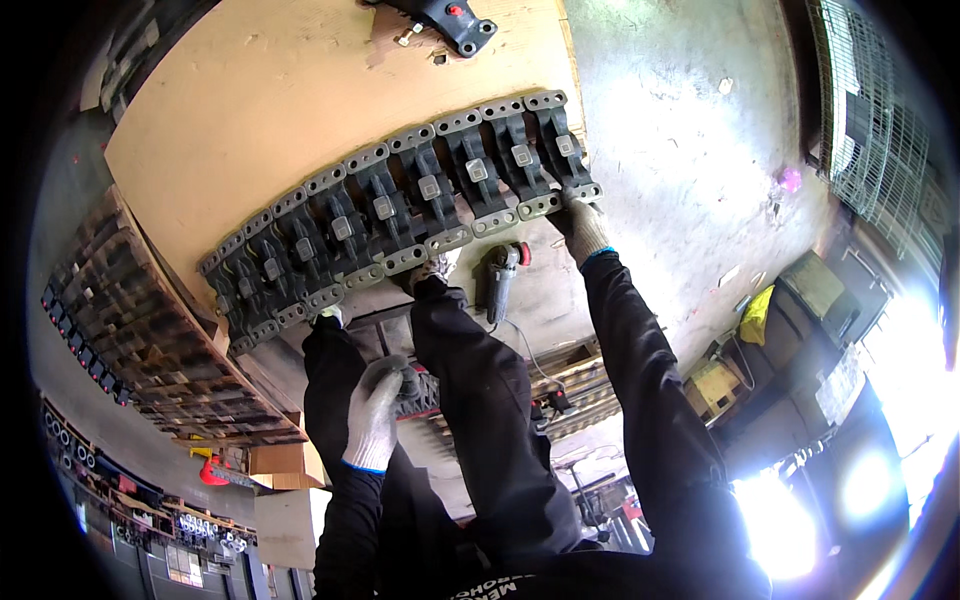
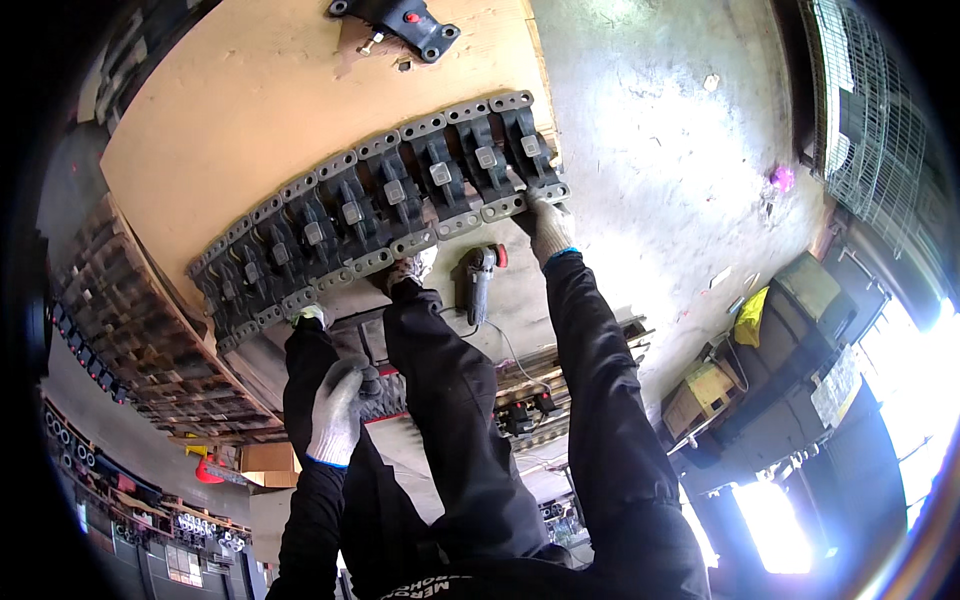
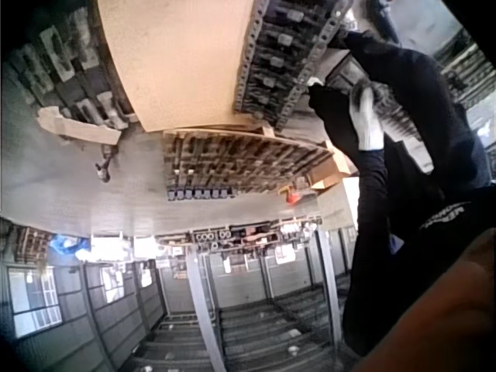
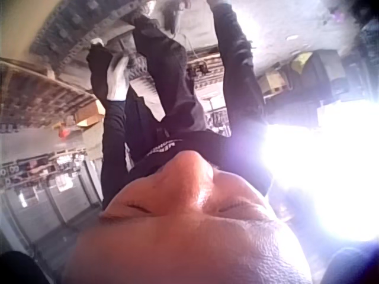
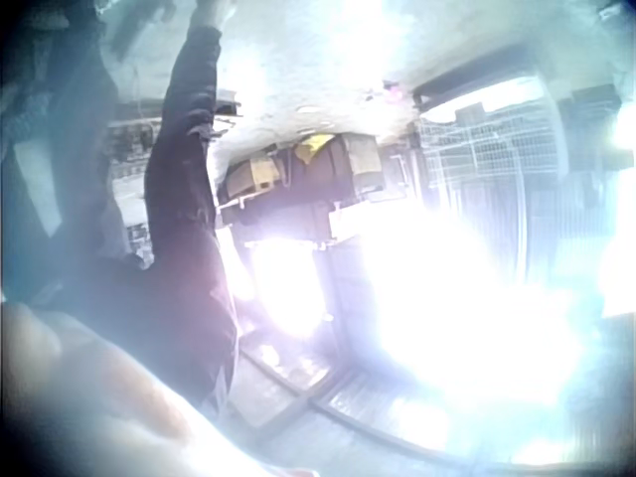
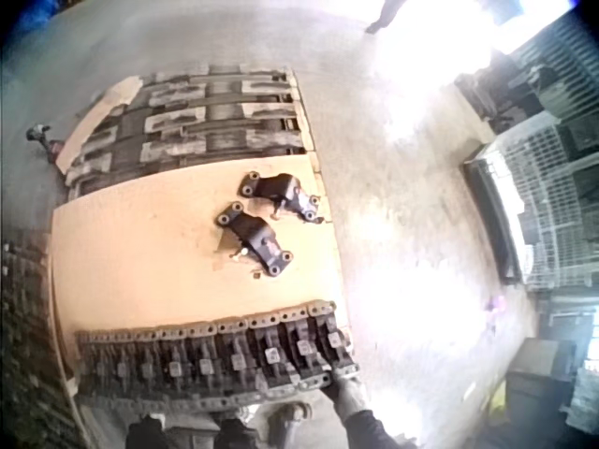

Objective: The person assembles a long metal track by picking up individual metal brackets from a wooden pallet and attaching them to a metal chain using a power drill. The person works systematically along the length of the chain, securing each bracket in place.

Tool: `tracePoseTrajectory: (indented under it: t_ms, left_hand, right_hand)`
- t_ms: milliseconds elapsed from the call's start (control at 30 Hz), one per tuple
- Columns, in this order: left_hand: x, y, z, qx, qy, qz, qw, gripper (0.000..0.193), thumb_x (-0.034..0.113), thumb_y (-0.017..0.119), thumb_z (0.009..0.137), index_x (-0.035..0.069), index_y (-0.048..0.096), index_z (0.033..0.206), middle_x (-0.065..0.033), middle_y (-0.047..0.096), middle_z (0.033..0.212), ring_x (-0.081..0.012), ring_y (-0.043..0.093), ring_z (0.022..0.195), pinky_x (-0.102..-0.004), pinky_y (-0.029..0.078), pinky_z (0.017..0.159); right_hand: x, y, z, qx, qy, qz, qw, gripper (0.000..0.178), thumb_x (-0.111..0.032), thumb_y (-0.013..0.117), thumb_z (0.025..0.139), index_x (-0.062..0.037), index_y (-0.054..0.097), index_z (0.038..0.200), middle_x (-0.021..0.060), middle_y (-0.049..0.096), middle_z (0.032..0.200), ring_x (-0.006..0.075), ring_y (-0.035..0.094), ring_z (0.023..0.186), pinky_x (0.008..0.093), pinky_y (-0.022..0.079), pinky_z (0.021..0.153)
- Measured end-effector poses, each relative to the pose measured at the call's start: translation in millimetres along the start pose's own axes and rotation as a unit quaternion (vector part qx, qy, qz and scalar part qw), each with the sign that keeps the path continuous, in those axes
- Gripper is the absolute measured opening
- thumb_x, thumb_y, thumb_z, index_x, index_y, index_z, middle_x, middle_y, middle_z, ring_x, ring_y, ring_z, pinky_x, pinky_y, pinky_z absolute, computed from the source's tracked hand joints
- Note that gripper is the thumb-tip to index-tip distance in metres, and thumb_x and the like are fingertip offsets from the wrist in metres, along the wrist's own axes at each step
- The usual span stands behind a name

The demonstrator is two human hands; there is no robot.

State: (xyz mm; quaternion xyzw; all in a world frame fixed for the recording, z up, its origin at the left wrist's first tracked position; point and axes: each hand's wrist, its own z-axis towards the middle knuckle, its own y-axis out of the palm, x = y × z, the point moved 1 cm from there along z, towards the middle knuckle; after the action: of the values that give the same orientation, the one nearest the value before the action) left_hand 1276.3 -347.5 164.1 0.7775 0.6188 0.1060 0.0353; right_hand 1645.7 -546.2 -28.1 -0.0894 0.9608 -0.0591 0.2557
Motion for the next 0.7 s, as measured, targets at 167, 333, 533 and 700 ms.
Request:
tracePoseTrajectory:
  t_ms: [167,333,533,700]
  left_hand:
    - [7,-18,2,-0.003,0.000,-0.004,1.000,0.028,0.006,0.062,0.099,-0.002,0.064,0.125,-0.0105,0.073,0.104,-0.0177,0.070,0.088,-0.0322,0.057,0.083]
    - [4,-31,5,-0.006,0.005,-0.027,1.000,0.027,0.007,0.061,0.100,-0.002,0.065,0.125,-0.0106,0.074,0.104,-0.0173,0.070,0.088,-0.0321,0.056,0.083]
    - [4,-35,9,-0.016,-0.002,-0.019,1.000,0.025,0.007,0.062,0.100,-0.002,0.066,0.124,-0.0103,0.074,0.103,-0.0171,0.069,0.086,-0.0316,0.056,0.082]
    - [7,-47,17,-0.026,0.013,-0.035,0.999,0.024,0.006,0.063,0.100,-0.001,0.068,0.121,-0.0095,0.074,0.103,-0.0160,0.069,0.085,-0.0302,0.056,0.081]
  right_hand:
    - [4,0,1,0.027,-0.048,-0.032,0.998,0.036,-0.019,0.072,0.098,0.0020,0.062,0.126,0.0147,0.071,0.115,0.0270,0.072,0.100,0.0379,0.063,0.090]
    - [-5,9,-13,0.013,-0.047,-0.038,0.998,0.039,-0.021,0.076,0.095,0.0021,0.064,0.124,0.0139,0.071,0.114,0.0249,0.072,0.098,0.0346,0.061,0.088]
    - [-2,7,-2,0.056,-0.041,-0.084,0.994,0.040,-0.026,0.075,0.097,0.0040,0.065,0.121,0.0145,0.072,0.114,0.0243,0.073,0.100,0.0352,0.061,0.089]
    - [11,3,-14,0.002,-0.204,-0.389,0.898,0.055,-0.020,0.073,0.097,0.0041,0.051,0.142,0.0169,0.071,0.117,0.0339,0.072,0.101,0.0417,0.059,0.087]
